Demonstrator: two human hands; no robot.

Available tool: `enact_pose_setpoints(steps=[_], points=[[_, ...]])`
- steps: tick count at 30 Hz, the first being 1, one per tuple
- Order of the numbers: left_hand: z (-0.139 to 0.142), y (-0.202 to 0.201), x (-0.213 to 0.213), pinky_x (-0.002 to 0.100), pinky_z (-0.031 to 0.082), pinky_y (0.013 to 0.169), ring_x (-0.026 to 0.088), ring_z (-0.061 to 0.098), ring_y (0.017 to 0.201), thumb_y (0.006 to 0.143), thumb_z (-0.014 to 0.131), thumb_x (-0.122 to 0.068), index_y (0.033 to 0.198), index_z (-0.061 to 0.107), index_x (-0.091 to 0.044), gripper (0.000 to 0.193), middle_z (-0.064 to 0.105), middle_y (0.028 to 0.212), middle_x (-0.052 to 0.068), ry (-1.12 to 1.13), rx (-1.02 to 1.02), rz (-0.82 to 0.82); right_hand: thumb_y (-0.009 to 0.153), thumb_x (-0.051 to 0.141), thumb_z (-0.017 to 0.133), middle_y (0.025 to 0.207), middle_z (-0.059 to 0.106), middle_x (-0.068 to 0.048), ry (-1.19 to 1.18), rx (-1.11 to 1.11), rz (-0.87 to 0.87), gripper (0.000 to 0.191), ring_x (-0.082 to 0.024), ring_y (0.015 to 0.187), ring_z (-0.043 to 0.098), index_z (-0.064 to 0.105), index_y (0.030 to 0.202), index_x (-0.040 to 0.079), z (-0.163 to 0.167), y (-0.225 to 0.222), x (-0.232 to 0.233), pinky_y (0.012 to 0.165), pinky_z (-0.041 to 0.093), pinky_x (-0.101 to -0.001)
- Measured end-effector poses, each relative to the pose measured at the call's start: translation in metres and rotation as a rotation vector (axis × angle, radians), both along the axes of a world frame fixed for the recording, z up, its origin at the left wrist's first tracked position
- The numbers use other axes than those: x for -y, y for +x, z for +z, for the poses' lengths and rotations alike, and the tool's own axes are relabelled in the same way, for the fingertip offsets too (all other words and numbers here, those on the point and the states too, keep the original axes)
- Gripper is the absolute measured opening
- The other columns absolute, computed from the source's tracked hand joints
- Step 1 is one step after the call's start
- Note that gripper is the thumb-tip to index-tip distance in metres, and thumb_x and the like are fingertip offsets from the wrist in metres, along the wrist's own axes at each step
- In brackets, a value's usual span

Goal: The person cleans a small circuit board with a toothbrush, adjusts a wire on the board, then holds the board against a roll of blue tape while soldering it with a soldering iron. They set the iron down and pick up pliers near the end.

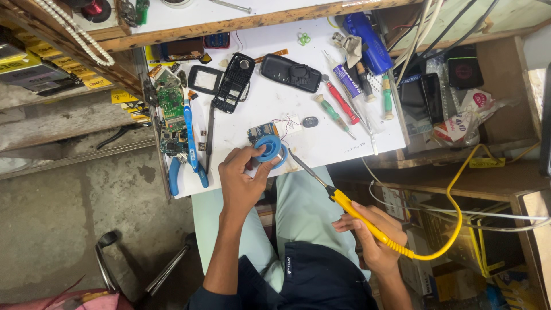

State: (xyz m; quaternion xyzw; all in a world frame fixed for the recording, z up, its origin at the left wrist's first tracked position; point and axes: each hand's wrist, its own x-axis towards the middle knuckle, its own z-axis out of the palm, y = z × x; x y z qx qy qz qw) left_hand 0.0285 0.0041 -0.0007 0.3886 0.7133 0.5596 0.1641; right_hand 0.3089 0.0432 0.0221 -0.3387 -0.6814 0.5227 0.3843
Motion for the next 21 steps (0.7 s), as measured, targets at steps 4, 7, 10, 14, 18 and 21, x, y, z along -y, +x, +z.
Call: enact_pose_setpoints(steps=[4, 7, 10, 14, 18, 21], points=[[0.0, 0.0, 0.0, 0.029, 0.041, 0.054, 0.014, 0.053, 0.059, 0.078, 0.09, -0.018, 0.099, 0.075, -0.001, 0.032, 0.067, 0.075, 0.009, 0.012, -0.01, 0.001, 0.099, -0.004, 0.056, 0.095, 0.074, -0.026, 0.0, 0.009, -0.004, 0.029, -0.032, 0.08, 0.08, 0.064, 0.126, -0.01, 0.001, 0.0, -0.001, 0.069, 0.071, -0.0397], [0.0, 0.0, 0.0, 0.028, 0.042, 0.055, 0.013, 0.054, 0.06, 0.079, 0.09, -0.018, 0.1, 0.074, -0.001, 0.031, 0.068, 0.077, 0.009, 0.031, -0.02, -0.008, 0.099, -0.002, 0.056, 0.095, 0.075, -0.026, 0.032, 0.055, -0.024, 0.029, -0.032, 0.079, 0.081, 0.065, 0.126, -0.009, 0.0, 0.004, -0.002, 0.069, 0.07, -0.0388], [0.0, 0.0, 0.0, 0.029, 0.041, 0.053, 0.013, 0.053, 0.059, 0.078, 0.09, -0.017, 0.099, 0.075, -0.001, 0.031, 0.067, 0.075, 0.009, 0.014, 0.001, 0.0, 0.1, 0.001, 0.055, 0.099, 0.073, -0.028, -0.041, -0.014, -0.071, 0.03, -0.033, 0.079, 0.079, 0.064, 0.127, -0.009, -0.007, 0.01, -0.001, 0.069, 0.069, -0.0398], [-0.001, 0.0, 0.0, 0.029, 0.04, 0.053, 0.013, 0.052, 0.059, 0.078, 0.09, -0.017, 0.099, 0.074, -0.001, 0.031, 0.066, 0.074, 0.009, 0.019, 0.0, -0.002, 0.103, 0.003, 0.054, 0.103, 0.07, -0.031, -0.263, -0.334, -0.065, 0.034, -0.036, 0.081, 0.075, 0.062, 0.134, -0.009, -0.024, 0.018, -0.003, 0.073, 0.065, -0.0429], [-0.001, -0.001, 0.0, 0.029, 0.039, 0.052, 0.013, 0.052, 0.059, 0.077, 0.091, -0.017, 0.098, 0.075, -0.001, 0.032, 0.065, 0.073, 0.009, 0.009, -0.009, 0.001, 0.108, 0.011, 0.055, 0.1, 0.069, -0.027, -0.568, -0.691, -0.089, 0.034, -0.033, 0.08, 0.07, 0.061, 0.134, -0.009, -0.037, 0.025, -0.01, 0.067, 0.057, -0.0368], [-0.001, -0.001, 0.0, 0.029, 0.04, 0.053, 0.013, 0.053, 0.059, 0.077, 0.091, -0.018, 0.097, 0.074, 0.0, 0.031, 0.066, 0.075, 0.009, 0.01, -0.019, 0.002, 0.109, 0.016, 0.055, 0.098, 0.066, -0.022, -0.817, -0.898, -0.115, 0.033, -0.025, 0.075, 0.062, 0.062, 0.131, -0.008, -0.04, 0.023, -0.016, 0.061, 0.049, -0.0281]])
